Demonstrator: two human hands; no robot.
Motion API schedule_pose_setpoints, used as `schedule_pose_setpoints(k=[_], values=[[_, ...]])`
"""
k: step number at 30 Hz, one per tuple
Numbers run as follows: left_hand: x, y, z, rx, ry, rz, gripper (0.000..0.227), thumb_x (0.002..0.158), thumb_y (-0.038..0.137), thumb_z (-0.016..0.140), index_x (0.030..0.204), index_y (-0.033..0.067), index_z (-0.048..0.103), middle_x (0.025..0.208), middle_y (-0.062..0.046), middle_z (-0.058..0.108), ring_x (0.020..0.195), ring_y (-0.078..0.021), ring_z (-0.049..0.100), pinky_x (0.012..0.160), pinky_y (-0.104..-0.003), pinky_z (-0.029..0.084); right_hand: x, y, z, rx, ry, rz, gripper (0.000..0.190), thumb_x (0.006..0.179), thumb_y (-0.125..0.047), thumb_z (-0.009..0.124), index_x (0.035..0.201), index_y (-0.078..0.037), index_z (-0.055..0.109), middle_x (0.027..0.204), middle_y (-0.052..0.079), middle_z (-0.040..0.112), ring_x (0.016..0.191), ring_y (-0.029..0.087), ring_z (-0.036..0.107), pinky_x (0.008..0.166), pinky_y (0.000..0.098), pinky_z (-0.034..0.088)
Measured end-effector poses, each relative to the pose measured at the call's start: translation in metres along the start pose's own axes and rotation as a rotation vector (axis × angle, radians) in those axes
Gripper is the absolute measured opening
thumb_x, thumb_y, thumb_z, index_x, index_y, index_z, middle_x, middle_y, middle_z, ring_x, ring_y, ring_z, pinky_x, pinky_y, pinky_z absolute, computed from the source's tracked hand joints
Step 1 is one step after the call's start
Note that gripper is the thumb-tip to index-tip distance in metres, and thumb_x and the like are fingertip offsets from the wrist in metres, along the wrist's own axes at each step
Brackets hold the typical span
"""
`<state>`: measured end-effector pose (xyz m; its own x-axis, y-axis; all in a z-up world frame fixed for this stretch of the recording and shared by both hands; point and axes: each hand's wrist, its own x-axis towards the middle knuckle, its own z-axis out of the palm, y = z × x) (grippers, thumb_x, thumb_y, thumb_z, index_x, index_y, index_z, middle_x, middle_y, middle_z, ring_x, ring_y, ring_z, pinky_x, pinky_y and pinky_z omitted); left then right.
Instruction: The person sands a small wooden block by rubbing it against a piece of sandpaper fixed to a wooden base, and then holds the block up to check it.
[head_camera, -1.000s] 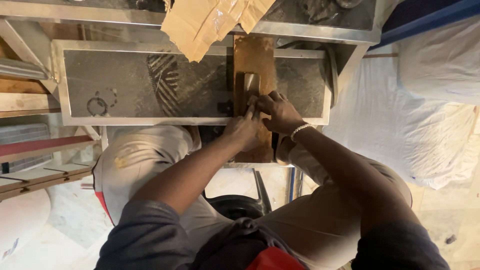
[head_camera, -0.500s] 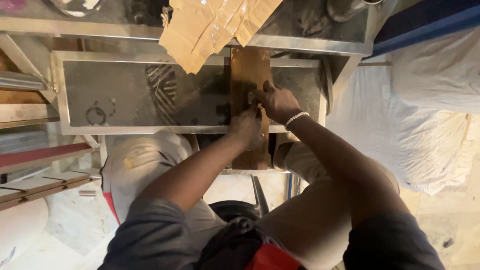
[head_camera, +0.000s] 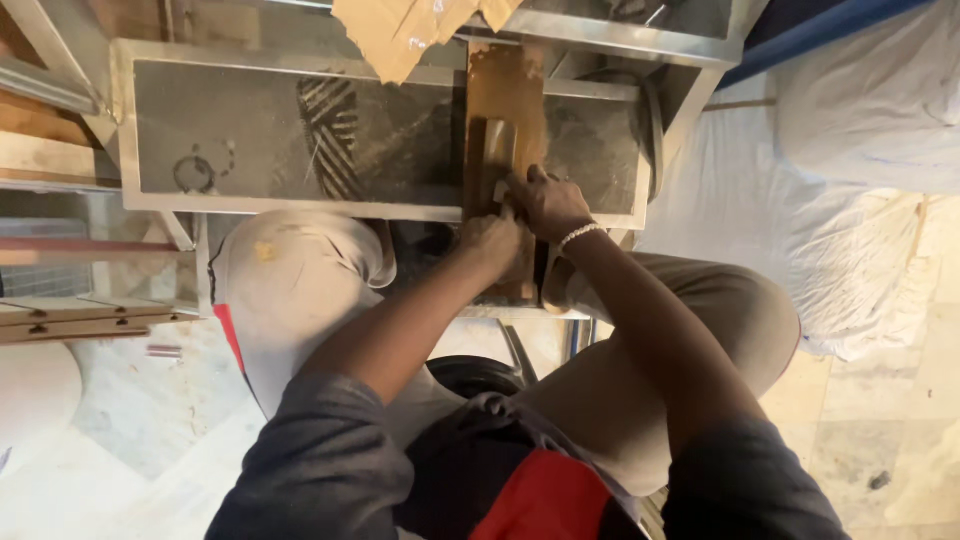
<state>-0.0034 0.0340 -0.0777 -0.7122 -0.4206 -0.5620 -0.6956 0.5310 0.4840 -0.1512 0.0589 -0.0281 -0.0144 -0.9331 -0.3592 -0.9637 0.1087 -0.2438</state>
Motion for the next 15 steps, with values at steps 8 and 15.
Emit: schedule_pose_setpoints(k=[8,15], values=[[-0.026,-0.015,-0.006,0.087,0.074,0.187,0.069,0.086,-0.004,0.048,0.152,-0.001,0.03,0.161,-0.031,0.022,0.091,-0.0354,0.072,0.076,-0.043,0.06,-0.019,-0.014,-0.003,-0.137,0.067,-0.036,0.026,0.101,-0.027,0.058,0.126,-0.025,0.066,0.108,0.015,0.065,0.099,0.032,0.066,0.067,0.0411,0.059],[0.01,-0.026,-0.045,0.224,0.124,0.152,0.068,0.091,0.021,0.066,0.151,-0.0011,0.041,0.162,-0.029,0.028,0.102,-0.0363,0.071,0.083,-0.046,0.059,0.026,0.019,-0.006,-0.247,0.256,-0.154,0.036,0.094,-0.027,0.076,0.129,-0.027,0.07,0.11,0.009,0.065,0.106,0.028,0.065,0.072,0.0385,0.059]])
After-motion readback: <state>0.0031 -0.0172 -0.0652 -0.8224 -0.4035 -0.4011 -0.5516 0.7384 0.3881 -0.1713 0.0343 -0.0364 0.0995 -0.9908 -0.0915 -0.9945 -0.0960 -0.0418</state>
